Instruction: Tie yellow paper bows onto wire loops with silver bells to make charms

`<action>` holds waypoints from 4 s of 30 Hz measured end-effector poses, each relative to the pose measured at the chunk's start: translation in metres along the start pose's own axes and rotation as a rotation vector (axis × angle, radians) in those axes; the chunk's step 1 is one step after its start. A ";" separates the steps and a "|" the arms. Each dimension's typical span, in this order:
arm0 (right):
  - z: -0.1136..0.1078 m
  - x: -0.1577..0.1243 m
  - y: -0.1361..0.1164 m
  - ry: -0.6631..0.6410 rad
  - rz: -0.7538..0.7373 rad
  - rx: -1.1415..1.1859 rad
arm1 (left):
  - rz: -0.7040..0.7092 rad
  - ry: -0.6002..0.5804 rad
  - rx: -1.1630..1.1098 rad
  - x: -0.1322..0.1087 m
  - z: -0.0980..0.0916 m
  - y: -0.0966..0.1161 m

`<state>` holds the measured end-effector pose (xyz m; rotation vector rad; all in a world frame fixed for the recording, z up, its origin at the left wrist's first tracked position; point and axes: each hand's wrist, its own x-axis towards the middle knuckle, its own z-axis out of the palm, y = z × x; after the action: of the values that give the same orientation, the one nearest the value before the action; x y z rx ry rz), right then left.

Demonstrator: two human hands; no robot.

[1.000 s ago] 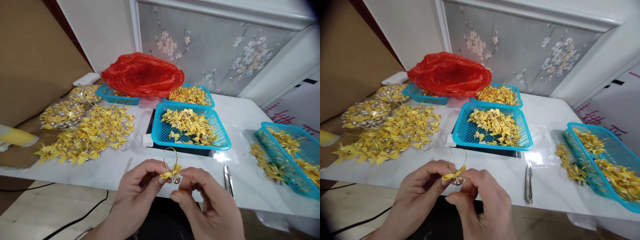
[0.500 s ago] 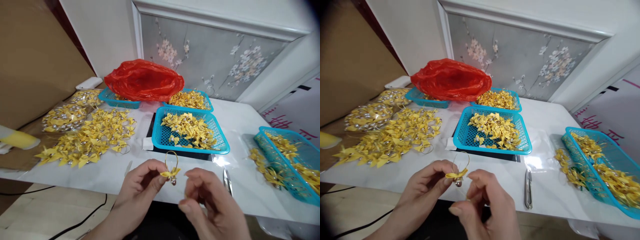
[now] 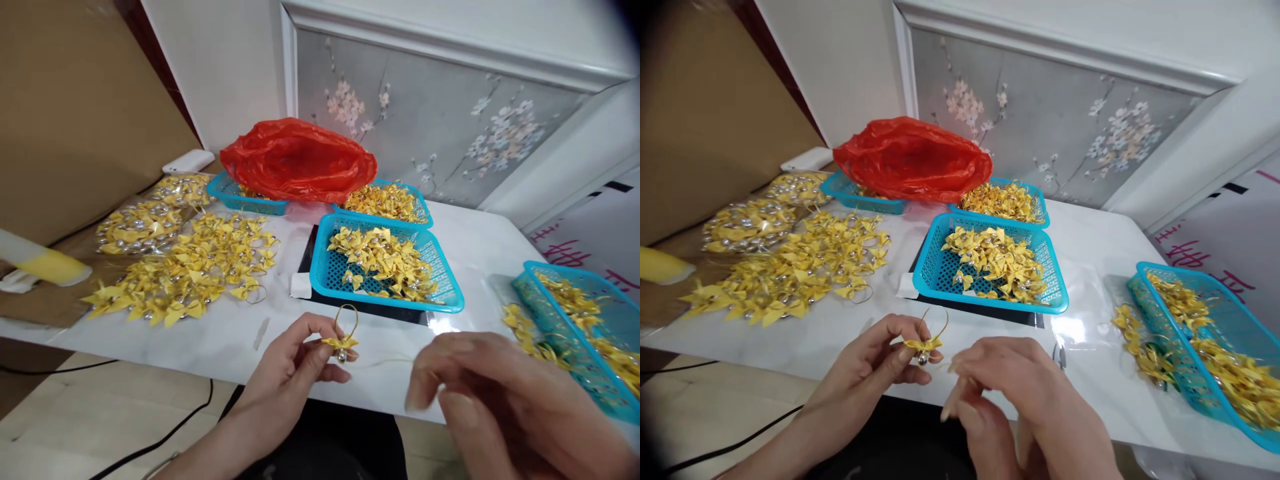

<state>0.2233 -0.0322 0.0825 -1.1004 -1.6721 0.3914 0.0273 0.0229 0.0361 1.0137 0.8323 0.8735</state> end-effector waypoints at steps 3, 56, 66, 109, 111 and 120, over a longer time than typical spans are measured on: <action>0.011 0.003 0.008 0.091 0.053 -0.335 | -0.070 -0.071 -0.135 -0.001 -0.001 0.003; 0.037 -0.034 0.053 -0.106 0.724 0.588 | -0.398 -0.008 -0.421 0.007 0.006 0.001; 0.066 -0.032 0.048 0.031 0.688 0.672 | -0.311 -0.066 -0.291 0.005 0.010 -0.004; 0.030 -0.035 0.061 -0.115 0.739 0.672 | -0.369 -0.088 -0.130 0.006 0.001 0.004; 0.024 -0.035 0.067 -0.075 0.770 0.654 | -0.337 -0.098 -0.120 0.003 0.001 0.006; 0.031 -0.029 0.078 0.191 0.925 0.868 | -0.339 -0.153 -0.127 -0.004 0.004 0.013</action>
<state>0.2330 -0.0068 -0.0018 -1.0967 -0.5766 1.3895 0.0266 0.0215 0.0506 0.7887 0.7802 0.5450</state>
